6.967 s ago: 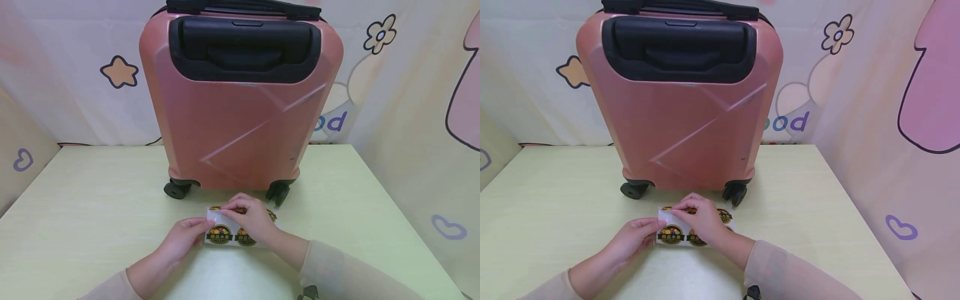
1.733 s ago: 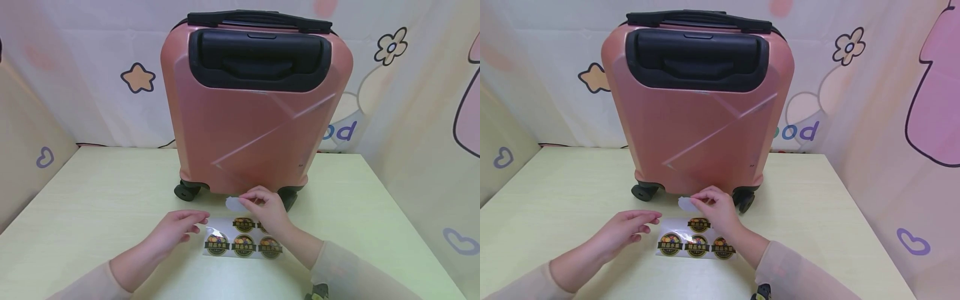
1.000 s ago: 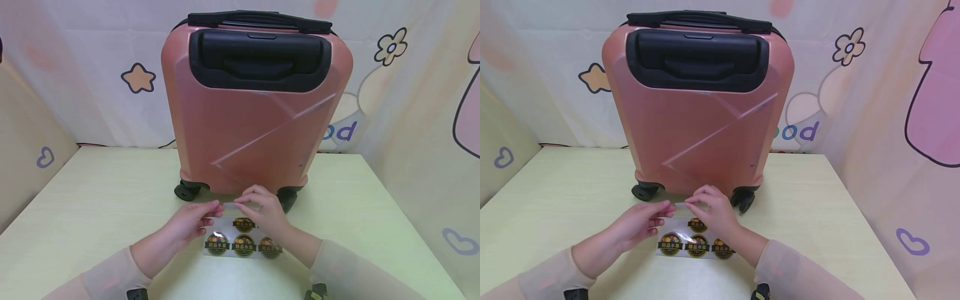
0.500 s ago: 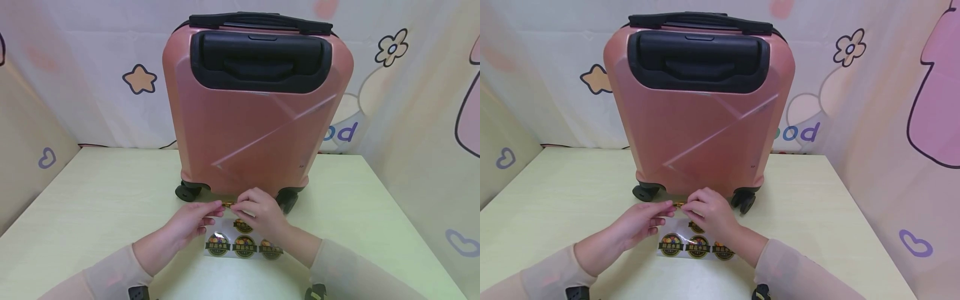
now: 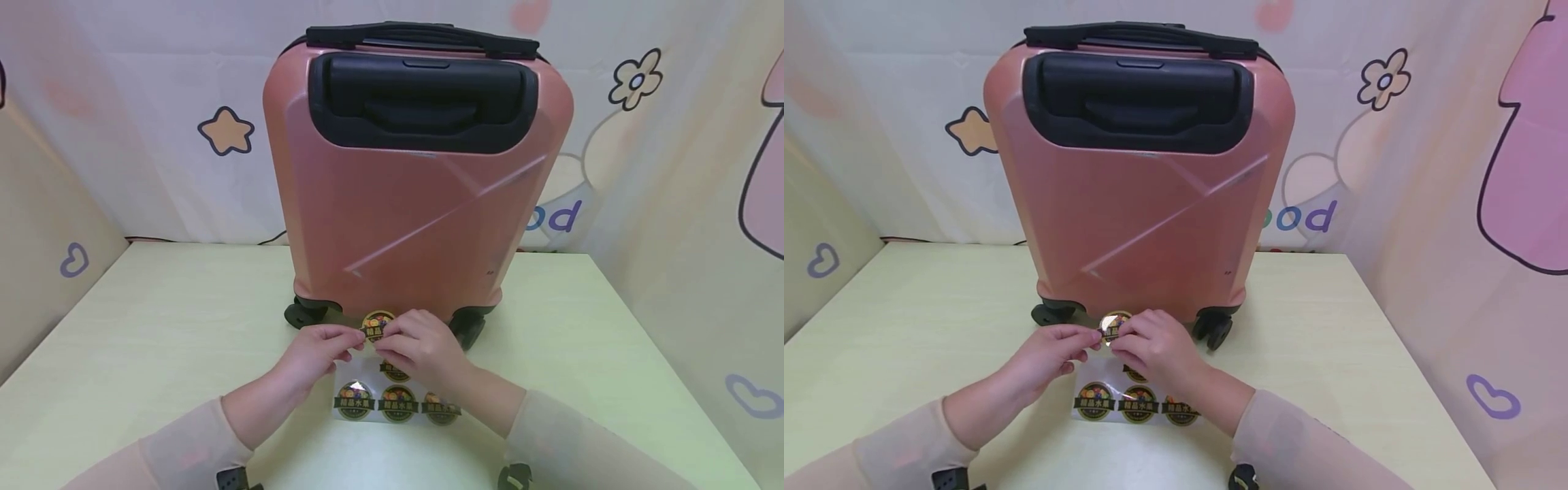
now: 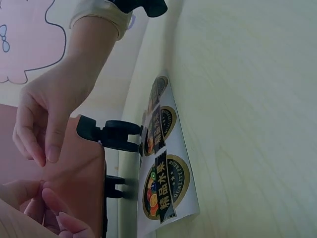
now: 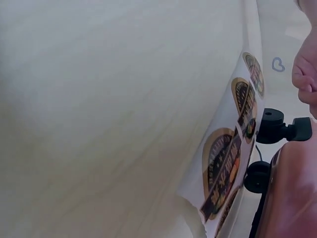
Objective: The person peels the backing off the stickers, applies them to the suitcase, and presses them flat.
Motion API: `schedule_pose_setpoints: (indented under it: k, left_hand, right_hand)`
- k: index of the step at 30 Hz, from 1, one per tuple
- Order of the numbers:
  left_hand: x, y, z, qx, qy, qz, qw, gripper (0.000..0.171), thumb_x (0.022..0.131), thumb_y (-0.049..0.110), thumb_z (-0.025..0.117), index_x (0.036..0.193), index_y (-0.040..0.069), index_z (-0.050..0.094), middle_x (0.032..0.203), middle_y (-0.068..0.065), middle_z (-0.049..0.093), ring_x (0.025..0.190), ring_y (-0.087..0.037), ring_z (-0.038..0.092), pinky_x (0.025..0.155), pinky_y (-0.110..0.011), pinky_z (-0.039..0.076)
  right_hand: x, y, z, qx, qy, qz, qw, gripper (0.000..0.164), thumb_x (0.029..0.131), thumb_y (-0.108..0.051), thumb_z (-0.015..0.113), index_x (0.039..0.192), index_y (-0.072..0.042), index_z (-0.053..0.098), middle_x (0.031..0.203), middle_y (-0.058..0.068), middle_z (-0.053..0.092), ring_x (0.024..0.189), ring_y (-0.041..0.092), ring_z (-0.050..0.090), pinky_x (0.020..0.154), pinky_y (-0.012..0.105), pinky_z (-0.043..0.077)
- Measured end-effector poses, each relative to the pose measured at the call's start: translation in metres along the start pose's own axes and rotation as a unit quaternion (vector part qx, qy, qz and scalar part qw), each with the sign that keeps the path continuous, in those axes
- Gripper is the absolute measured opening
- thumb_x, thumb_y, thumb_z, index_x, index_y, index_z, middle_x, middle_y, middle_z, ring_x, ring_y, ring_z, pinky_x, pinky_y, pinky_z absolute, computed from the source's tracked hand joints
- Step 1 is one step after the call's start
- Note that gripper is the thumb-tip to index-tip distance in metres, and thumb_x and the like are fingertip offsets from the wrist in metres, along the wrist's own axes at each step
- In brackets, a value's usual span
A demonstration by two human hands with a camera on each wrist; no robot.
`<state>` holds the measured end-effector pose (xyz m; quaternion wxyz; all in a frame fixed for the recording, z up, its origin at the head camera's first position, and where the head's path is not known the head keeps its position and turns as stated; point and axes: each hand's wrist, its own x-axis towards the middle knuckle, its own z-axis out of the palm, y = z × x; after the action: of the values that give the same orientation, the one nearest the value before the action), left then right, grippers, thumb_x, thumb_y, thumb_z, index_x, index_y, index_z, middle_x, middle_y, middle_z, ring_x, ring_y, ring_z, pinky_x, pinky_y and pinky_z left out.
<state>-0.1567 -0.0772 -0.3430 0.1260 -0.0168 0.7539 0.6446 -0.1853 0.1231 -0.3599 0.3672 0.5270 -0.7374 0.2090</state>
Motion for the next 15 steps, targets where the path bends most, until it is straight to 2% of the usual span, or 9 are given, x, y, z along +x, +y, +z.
schedule_pose_setpoints:
  k: [2,4,6,7,9,11,13,14,15]
  left_hand:
    - [0.000,0.001,-0.001,0.014,0.006,0.015,0.9998,0.022,0.088,0.017,0.062,0.098,0.000,0.070,0.085,0.000,0.067,0.075,-0.018,0.057,0.062,-0.028,0.038]
    - [-0.001,0.002,-0.003,0.028,0.012,0.034,0.9990,0.021,0.088,0.017,0.062,0.097,0.000,0.070,0.086,-0.002,0.068,0.074,-0.016,0.056,0.063,-0.028,0.039]
    - [-0.002,0.003,-0.005,0.038,0.020,0.059,0.9973,0.020,0.088,0.015,0.062,0.097,0.000,0.071,0.088,-0.004,0.068,0.074,-0.016,0.056,0.065,-0.030,0.040]
    - [-0.002,0.004,-0.006,0.045,0.024,0.070,0.9962,0.019,0.088,0.015,0.062,0.096,0.000,0.071,0.088,-0.004,0.068,0.073,-0.015,0.055,0.066,-0.030,0.041]
    - [-0.002,0.006,-0.008,0.049,0.028,0.087,0.9946,0.018,0.088,0.014,0.063,0.095,0.000,0.071,0.088,-0.004,0.067,0.073,-0.015,0.055,0.069,-0.033,0.042]
    - [-0.002,0.007,-0.009,0.048,0.029,0.100,0.9934,0.018,0.088,0.013,0.063,0.095,-0.001,0.071,0.088,-0.005,0.067,0.073,-0.015,0.055,0.073,-0.036,0.043]
    - [-0.002,0.008,-0.009,0.049,0.030,0.105,0.9929,0.018,0.088,0.012,0.063,0.095,-0.002,0.071,0.088,-0.006,0.068,0.073,-0.015,0.055,0.074,-0.037,0.044]
    - [-0.002,0.008,-0.009,0.049,0.030,0.106,0.9927,0.018,0.088,0.012,0.063,0.095,-0.002,0.071,0.087,-0.006,0.068,0.073,-0.015,0.055,0.075,-0.037,0.044]
    - [-0.002,0.008,-0.009,0.049,0.030,0.107,0.9926,0.017,0.088,0.011,0.063,0.095,-0.002,0.071,0.087,-0.006,0.068,0.073,-0.015,0.054,0.075,-0.037,0.044]
  right_hand:
    - [0.000,0.001,-0.001,0.002,0.006,0.011,1.000,0.015,0.071,-0.014,0.081,0.083,-0.010,0.074,0.083,-0.002,0.063,0.078,0.014,0.057,0.070,0.026,0.047]
    - [-0.001,0.003,-0.003,0.013,0.019,0.048,0.999,0.016,0.070,-0.012,0.081,0.083,-0.009,0.073,0.083,-0.001,0.062,0.078,0.015,0.056,0.069,0.027,0.047]
    - [-0.001,0.003,-0.006,0.043,0.030,0.125,0.991,0.015,0.071,-0.010,0.080,0.084,-0.007,0.073,0.084,-0.001,0.062,0.080,0.015,0.056,0.070,0.027,0.047]
    - [-0.001,0.003,-0.008,0.064,0.030,0.177,0.982,0.015,0.072,-0.009,0.079,0.086,-0.007,0.073,0.086,-0.001,0.061,0.080,0.014,0.056,0.071,0.026,0.047]
    - [0.000,0.003,-0.012,0.120,0.025,0.288,0.950,0.013,0.077,-0.010,0.076,0.089,-0.007,0.073,0.088,-0.003,0.061,0.083,0.012,0.056,0.072,0.024,0.048]
    - [0.005,0.001,-0.018,0.186,0.008,0.390,0.902,0.013,0.082,-0.012,0.072,0.093,-0.006,0.073,0.092,-0.001,0.061,0.088,0.013,0.056,0.076,0.023,0.048]
    - [0.010,-0.002,-0.023,0.233,-0.009,0.450,0.862,0.015,0.085,-0.012,0.069,0.096,-0.003,0.072,0.095,0.001,0.062,0.090,0.014,0.057,0.078,0.023,0.048]
    - [0.010,-0.002,-0.024,0.255,-0.013,0.466,0.847,0.016,0.086,-0.012,0.068,0.097,-0.002,0.072,0.096,0.003,0.062,0.091,0.015,0.056,0.079,0.024,0.048]
    - [0.011,-0.003,-0.025,0.268,-0.019,0.476,0.837,0.016,0.086,-0.012,0.067,0.098,-0.002,0.072,0.096,0.004,0.062,0.091,0.016,0.057,0.079,0.024,0.048]
